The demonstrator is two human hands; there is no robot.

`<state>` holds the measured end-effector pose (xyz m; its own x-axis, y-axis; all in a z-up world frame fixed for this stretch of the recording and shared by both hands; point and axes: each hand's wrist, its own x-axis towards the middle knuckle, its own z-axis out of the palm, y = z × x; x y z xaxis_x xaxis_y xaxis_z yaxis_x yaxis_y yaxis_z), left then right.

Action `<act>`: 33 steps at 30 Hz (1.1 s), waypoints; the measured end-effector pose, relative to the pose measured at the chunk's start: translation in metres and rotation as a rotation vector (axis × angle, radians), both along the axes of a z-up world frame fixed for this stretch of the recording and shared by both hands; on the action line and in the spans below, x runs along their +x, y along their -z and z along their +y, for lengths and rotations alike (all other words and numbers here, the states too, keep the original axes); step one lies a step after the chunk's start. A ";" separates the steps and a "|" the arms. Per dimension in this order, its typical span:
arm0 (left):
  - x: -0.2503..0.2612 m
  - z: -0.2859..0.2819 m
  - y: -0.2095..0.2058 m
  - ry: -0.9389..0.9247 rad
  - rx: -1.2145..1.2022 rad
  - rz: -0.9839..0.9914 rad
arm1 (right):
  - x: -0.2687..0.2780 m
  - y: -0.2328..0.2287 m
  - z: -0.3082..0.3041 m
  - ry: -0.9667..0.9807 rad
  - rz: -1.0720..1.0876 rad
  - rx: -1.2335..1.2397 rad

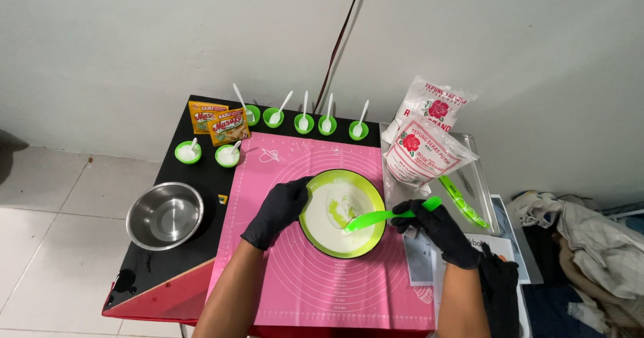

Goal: Mixing a green liquid mixture in a bowl using a spatula on a food preparation mat.

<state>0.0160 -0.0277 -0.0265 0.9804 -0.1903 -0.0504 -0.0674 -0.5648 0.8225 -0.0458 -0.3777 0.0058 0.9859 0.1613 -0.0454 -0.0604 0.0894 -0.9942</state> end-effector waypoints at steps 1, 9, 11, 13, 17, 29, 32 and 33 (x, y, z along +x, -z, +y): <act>0.002 0.000 0.003 0.001 -0.002 0.000 | 0.001 -0.002 -0.001 0.001 0.000 -0.002; 0.010 0.005 0.022 0.030 -0.033 -0.017 | 0.002 0.011 -0.016 -0.010 -0.025 -0.089; 0.000 0.006 0.001 0.029 -0.043 0.009 | 0.002 0.018 -0.014 -0.006 -0.003 -0.068; -0.005 0.008 -0.013 0.030 -0.055 0.033 | -0.005 0.004 0.005 0.000 0.017 -0.047; -0.008 0.012 -0.023 0.072 -0.170 0.134 | -0.014 -0.029 0.056 0.017 -0.044 -0.307; 0.008 0.019 0.017 0.111 -0.432 0.197 | -0.007 0.002 0.106 0.189 -0.257 -0.278; 0.008 0.020 0.015 0.114 -0.420 0.202 | 0.000 0.014 0.099 0.261 -0.245 -0.242; 0.009 0.021 0.016 0.114 -0.421 0.208 | 0.003 0.018 0.096 0.304 -0.232 -0.252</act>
